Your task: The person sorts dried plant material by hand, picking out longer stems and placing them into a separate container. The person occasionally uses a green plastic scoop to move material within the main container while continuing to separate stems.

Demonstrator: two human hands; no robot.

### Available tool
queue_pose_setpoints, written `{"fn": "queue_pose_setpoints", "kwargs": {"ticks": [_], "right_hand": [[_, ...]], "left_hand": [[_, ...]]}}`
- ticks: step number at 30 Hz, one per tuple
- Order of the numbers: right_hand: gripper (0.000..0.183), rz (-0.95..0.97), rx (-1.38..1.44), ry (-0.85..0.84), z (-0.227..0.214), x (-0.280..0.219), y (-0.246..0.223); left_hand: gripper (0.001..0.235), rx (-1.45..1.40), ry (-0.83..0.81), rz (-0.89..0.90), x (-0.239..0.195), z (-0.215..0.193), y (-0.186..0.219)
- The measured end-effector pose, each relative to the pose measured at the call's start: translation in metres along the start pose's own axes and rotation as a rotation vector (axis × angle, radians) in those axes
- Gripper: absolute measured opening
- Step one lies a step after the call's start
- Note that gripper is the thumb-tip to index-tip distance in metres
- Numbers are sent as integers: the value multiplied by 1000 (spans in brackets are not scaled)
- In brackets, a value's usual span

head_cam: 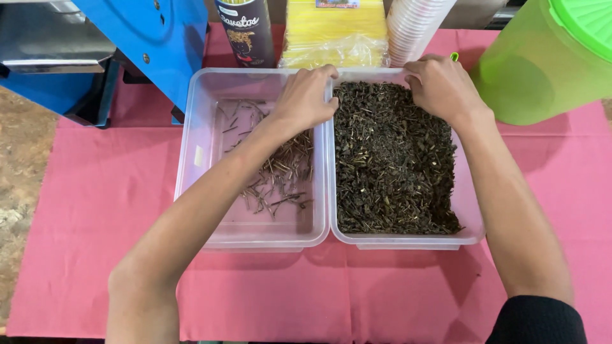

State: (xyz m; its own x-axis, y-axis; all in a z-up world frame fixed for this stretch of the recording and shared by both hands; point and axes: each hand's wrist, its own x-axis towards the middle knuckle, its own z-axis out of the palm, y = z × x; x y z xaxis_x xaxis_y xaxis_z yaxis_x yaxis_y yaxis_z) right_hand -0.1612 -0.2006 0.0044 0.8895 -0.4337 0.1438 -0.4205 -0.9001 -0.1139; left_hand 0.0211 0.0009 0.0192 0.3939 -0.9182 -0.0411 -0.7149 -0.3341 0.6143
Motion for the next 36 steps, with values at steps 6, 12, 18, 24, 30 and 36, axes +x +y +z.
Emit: {"fn": "queue_pose_setpoints", "kwargs": {"ticks": [6, 12, 18, 24, 30, 36], "right_hand": [[17, -46, -76, 22, 5, -4, 2], [23, -100, 29, 42, 5, -7, 2], [15, -94, 42, 26, 4, -14, -3], [19, -123, 84, 46, 2, -14, 2], [15, -13, -152, 264, -12, -17, 3], [37, 386, -142, 265, -18, -22, 25]], "left_hand": [[81, 76, -18, -117, 13, 8, -2], [66, -136, -43, -114, 10, 5, -4], [70, -153, -66, -118, 1, 2, 0], [66, -175, -75, -171, -1, -1, 7], [70, 450, 208, 163, 5, 33, -11], [35, 150, 59, 356, 14, 50, 25]]}}
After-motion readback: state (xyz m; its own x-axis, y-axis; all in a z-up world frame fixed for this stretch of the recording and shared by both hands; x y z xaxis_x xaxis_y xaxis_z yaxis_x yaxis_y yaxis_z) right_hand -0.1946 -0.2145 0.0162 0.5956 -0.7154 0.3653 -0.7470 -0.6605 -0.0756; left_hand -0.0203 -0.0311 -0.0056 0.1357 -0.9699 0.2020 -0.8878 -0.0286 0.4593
